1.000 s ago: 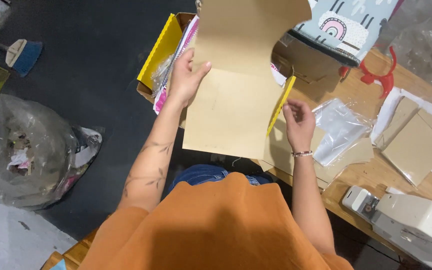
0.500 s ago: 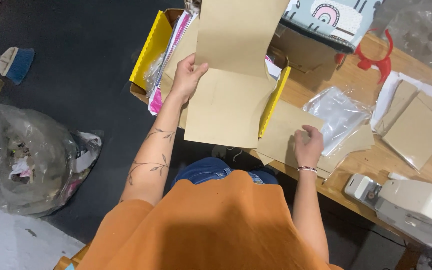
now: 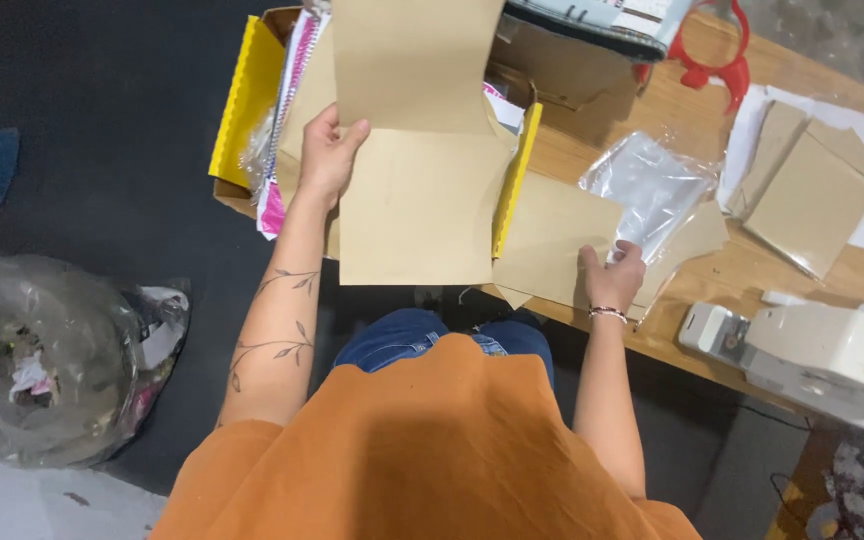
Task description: The person is organizing and packaging paper sewing patterns by folding them and placing them into clear plastic bags.
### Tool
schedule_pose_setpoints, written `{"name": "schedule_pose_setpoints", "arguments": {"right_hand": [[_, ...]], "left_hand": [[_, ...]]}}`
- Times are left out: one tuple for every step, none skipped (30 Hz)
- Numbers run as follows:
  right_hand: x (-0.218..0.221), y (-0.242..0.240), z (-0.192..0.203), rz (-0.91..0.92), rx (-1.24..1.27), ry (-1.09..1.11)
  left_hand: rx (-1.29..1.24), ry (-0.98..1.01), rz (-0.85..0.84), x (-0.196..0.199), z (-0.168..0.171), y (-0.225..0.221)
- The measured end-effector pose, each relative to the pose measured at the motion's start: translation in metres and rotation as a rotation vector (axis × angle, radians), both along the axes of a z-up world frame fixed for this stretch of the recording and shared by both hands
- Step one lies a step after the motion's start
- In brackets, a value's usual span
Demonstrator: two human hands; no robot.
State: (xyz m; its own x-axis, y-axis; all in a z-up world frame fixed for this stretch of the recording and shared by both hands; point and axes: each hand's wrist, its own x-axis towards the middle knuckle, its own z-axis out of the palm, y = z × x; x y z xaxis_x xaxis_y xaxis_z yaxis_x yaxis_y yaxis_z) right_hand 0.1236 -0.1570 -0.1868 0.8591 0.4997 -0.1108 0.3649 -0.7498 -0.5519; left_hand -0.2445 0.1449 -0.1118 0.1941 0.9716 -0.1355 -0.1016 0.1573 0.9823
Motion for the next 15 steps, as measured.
{"name": "schedule_pose_setpoints", "arguments": {"right_hand": [[-0.002, 0.0, 0.001, -0.007, 0.01, 0.024], [-0.004, -0.002, 0.004, -0.016, 0.008, 0.023], [-0.006, -0.001, 0.007, -0.023, 0.008, 0.055], [-0.009, 0.0, 0.011, -0.03, 0.009, 0.086], [-0.009, 0.0, 0.014, -0.033, 0.01, 0.088], [-0.011, 0.0, 0.016, -0.056, 0.038, 0.119], [-0.012, -0.001, 0.019, -0.079, 0.066, 0.15], [-0.013, 0.001, 0.018, -0.081, 0.066, 0.153], [-0.013, 0.002, 0.017, -0.1, 0.123, 0.225], [-0.013, 0.002, 0.016, -0.118, 0.18, 0.297], [-0.022, 0.007, 0.031, -0.123, 0.181, 0.296], [-0.032, 0.012, 0.047, -0.118, 0.231, 0.391], [-0.041, 0.017, 0.062, -0.109, 0.28, 0.487], [-0.03, 0.012, 0.047, -0.111, 0.281, 0.486], [-0.019, 0.006, 0.032, -0.079, 0.392, 0.536]], "left_hand": [[-0.004, 0.001, 0.004, -0.001, -0.001, 0.0], [-0.006, 0.001, -0.005, -0.001, 0.004, -0.003], [-0.005, 0.001, -0.002, -0.001, 0.009, -0.004], [-0.003, 0.001, 0.001, -0.001, 0.014, -0.006], [-0.003, 0.003, -0.002, 0.0, 0.017, -0.007], [-0.004, 0.001, 0.0, 0.001, 0.02, -0.009], [-0.005, -0.002, 0.003, 0.001, 0.023, -0.011], [-0.005, 0.0, 0.001, -0.001, 0.024, -0.012], [-0.003, 0.002, -0.001, -0.001, 0.025, -0.012], [0.0, 0.004, -0.002, 0.0, 0.026, -0.012], [0.0, 0.003, -0.007, 0.001, 0.029, -0.013], [-0.003, 0.003, -0.007, 0.002, 0.031, -0.015], [-0.005, 0.002, -0.005, 0.001, 0.034, -0.016], [-0.005, 0.002, -0.007, 0.001, 0.033, -0.015], [-0.008, 0.004, -0.007, 0.0, 0.032, -0.014]]}}
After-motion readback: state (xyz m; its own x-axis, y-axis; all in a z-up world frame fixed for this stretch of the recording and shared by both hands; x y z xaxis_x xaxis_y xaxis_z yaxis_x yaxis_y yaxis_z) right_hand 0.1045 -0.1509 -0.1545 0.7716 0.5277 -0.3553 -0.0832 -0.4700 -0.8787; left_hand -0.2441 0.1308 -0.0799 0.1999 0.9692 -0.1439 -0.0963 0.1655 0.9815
